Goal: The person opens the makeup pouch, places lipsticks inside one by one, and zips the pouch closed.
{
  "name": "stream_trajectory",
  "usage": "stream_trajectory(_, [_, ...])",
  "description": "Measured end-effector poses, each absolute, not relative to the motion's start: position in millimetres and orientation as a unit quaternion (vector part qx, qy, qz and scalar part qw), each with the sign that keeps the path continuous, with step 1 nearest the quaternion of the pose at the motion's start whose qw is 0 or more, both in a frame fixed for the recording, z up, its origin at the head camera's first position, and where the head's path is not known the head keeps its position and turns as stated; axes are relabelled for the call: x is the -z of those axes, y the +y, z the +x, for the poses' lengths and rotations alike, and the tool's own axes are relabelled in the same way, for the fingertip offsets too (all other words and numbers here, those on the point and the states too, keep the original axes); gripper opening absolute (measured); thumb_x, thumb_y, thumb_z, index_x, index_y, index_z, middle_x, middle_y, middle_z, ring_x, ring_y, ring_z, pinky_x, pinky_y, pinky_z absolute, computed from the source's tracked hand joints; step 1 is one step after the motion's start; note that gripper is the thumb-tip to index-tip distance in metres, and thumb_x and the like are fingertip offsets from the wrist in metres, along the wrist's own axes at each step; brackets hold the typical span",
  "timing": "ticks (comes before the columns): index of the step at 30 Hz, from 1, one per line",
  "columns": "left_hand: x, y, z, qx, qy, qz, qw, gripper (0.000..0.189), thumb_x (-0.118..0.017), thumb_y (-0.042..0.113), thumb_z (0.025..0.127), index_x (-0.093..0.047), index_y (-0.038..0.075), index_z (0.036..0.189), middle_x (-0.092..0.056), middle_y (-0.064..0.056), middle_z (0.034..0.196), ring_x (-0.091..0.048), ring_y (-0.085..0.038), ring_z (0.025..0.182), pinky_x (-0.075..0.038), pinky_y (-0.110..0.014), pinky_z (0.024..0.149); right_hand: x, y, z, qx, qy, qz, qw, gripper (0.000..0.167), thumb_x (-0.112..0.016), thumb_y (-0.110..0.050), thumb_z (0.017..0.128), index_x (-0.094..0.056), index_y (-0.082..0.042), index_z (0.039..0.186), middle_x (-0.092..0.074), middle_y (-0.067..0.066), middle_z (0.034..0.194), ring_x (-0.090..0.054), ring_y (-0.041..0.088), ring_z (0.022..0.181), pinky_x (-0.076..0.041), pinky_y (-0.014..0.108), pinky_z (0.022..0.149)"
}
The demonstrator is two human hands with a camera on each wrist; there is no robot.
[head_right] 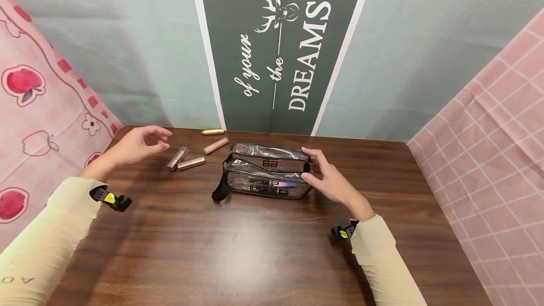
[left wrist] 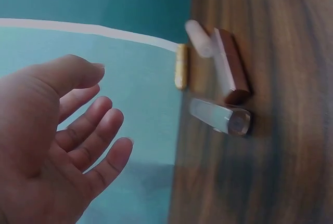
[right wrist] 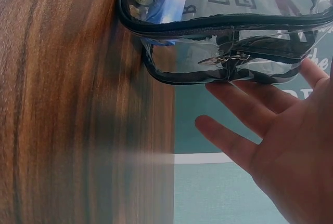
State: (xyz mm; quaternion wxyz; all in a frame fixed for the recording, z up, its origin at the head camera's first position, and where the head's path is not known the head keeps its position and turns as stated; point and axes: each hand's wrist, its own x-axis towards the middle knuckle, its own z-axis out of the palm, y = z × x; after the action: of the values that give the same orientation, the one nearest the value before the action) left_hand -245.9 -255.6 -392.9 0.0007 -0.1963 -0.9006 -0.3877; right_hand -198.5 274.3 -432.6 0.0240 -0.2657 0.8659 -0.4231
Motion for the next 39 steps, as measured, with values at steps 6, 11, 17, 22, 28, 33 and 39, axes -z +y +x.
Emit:
stream_trajectory(6, [416, -257, -248, 0.368, -0.912, -0.175, -0.039, 0.034, -0.072, 0.002, 0.091, -0.062, -0.010, 0.121, -0.064, -0.025, 0.107, -0.063, -0.029, 0.094, -0.049, -0.029, 0.079, 432, 275, -199, 0.417, 0.869, -0.266, 0.024, 0.067, -0.063, -0.008, 0.100, -0.028, -0.012, 0.156, -0.041, 0.027, 0.150, -0.052, 0.049, 0.127, -0.046, 0.066, 0.097])
stream_trajectory(11, [431, -255, -248, 0.347, -0.924, -0.141, -0.072, 0.039, -0.070, 0.003, 0.091, -0.058, -0.014, 0.124, -0.063, -0.028, 0.110, -0.062, -0.039, 0.101, -0.049, -0.048, 0.088, 432, 274, -197, 0.415, 0.870, -0.265, 0.025, 0.066, -0.062, -0.008, 0.100, -0.028, -0.012, 0.157, -0.039, 0.026, 0.152, -0.049, 0.049, 0.131, -0.045, 0.065, 0.098])
stream_trajectory(17, [445, -251, -247, 0.324, -0.936, -0.107, -0.090, 0.040, -0.070, 0.010, 0.091, -0.058, -0.014, 0.122, -0.063, -0.026, 0.104, -0.061, -0.037, 0.096, -0.048, -0.050, 0.087, 431, 275, -196, 0.414, 0.871, -0.263, 0.025, 0.066, -0.063, -0.008, 0.100, -0.028, -0.012, 0.156, -0.039, 0.025, 0.152, -0.049, 0.048, 0.131, -0.045, 0.064, 0.098])
stream_trajectory(22, [451, -249, -245, 0.321, -0.937, -0.102, -0.091, 0.039, -0.070, 0.011, 0.091, -0.059, -0.013, 0.120, -0.064, -0.024, 0.101, -0.062, -0.035, 0.093, -0.049, -0.048, 0.085, 431, 274, -195, 0.421, 0.868, -0.259, 0.033, 0.066, -0.063, -0.009, 0.100, -0.028, -0.013, 0.157, -0.039, 0.026, 0.152, -0.049, 0.049, 0.130, -0.045, 0.065, 0.097])
stream_trajectory(28, [453, -246, -243, 0.321, -0.938, -0.098, -0.089, 0.036, -0.070, 0.009, 0.090, -0.060, -0.011, 0.118, -0.064, -0.021, 0.099, -0.061, -0.032, 0.090, -0.049, -0.045, 0.083, 431, 274, -193, 0.421, 0.869, -0.258, 0.032, 0.066, -0.062, -0.009, 0.101, -0.028, -0.014, 0.157, -0.043, 0.027, 0.148, -0.052, 0.048, 0.128, -0.046, 0.063, 0.096])
stream_trajectory(33, [455, -244, -241, 0.322, -0.938, -0.089, -0.098, 0.034, -0.069, 0.008, 0.090, -0.061, -0.011, 0.117, -0.065, -0.017, 0.095, -0.061, -0.028, 0.086, -0.048, -0.037, 0.077, 432, 275, -192, 0.418, 0.870, -0.261, 0.030, 0.066, -0.062, -0.008, 0.101, -0.027, -0.013, 0.157, -0.045, 0.028, 0.146, -0.053, 0.049, 0.127, -0.047, 0.063, 0.096])
stream_trajectory(39, [454, -244, -241, 0.331, -0.935, -0.081, -0.102, 0.031, -0.068, 0.006, 0.090, -0.062, -0.011, 0.115, -0.064, -0.014, 0.091, -0.060, -0.023, 0.080, -0.047, -0.031, 0.070, 430, 274, -192, 0.418, 0.869, -0.264, 0.026, 0.065, -0.061, -0.008, 0.101, -0.028, -0.012, 0.157, -0.045, 0.029, 0.146, -0.053, 0.049, 0.127, -0.045, 0.065, 0.097])
